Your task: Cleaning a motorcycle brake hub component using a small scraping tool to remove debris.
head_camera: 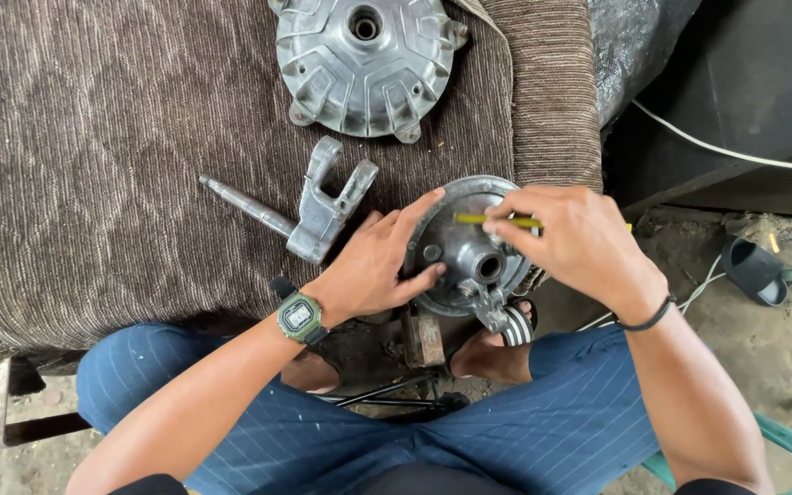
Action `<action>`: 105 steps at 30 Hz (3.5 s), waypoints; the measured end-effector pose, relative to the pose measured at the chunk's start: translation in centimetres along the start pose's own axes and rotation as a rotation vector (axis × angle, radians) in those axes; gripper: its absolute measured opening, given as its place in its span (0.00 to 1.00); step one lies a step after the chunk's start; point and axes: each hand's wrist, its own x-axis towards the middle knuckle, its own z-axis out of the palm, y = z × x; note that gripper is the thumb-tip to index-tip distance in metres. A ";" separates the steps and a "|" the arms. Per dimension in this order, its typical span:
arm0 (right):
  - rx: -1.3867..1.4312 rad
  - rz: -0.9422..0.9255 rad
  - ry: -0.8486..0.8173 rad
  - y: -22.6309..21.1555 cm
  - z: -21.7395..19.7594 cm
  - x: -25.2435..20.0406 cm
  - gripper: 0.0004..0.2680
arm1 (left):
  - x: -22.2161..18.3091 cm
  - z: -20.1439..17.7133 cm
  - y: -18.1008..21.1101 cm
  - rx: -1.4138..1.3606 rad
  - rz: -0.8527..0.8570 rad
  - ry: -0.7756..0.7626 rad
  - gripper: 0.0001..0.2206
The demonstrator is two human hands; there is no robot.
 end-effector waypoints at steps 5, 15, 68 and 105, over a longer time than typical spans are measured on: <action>0.033 0.032 -0.023 -0.5 -0.5 0.0 0.04 | -0.1 0.4 -0.3 -0.025 -0.010 -0.008 0.40; 0.023 0.022 -0.082 -0.8 -0.7 -0.2 0.04 | -0.4 1.0 -0.7 -0.030 -0.014 -0.006 0.40; 0.071 -0.039 0.047 2.7 -0.3 -1.2 0.08 | 1.4 0.0 0.6 -0.258 -0.272 -0.063 0.26; 0.330 0.156 0.105 -10.3 12.2 -25.2 0.16 | -22.8 11.4 13.6 -1.494 -1.263 0.518 0.23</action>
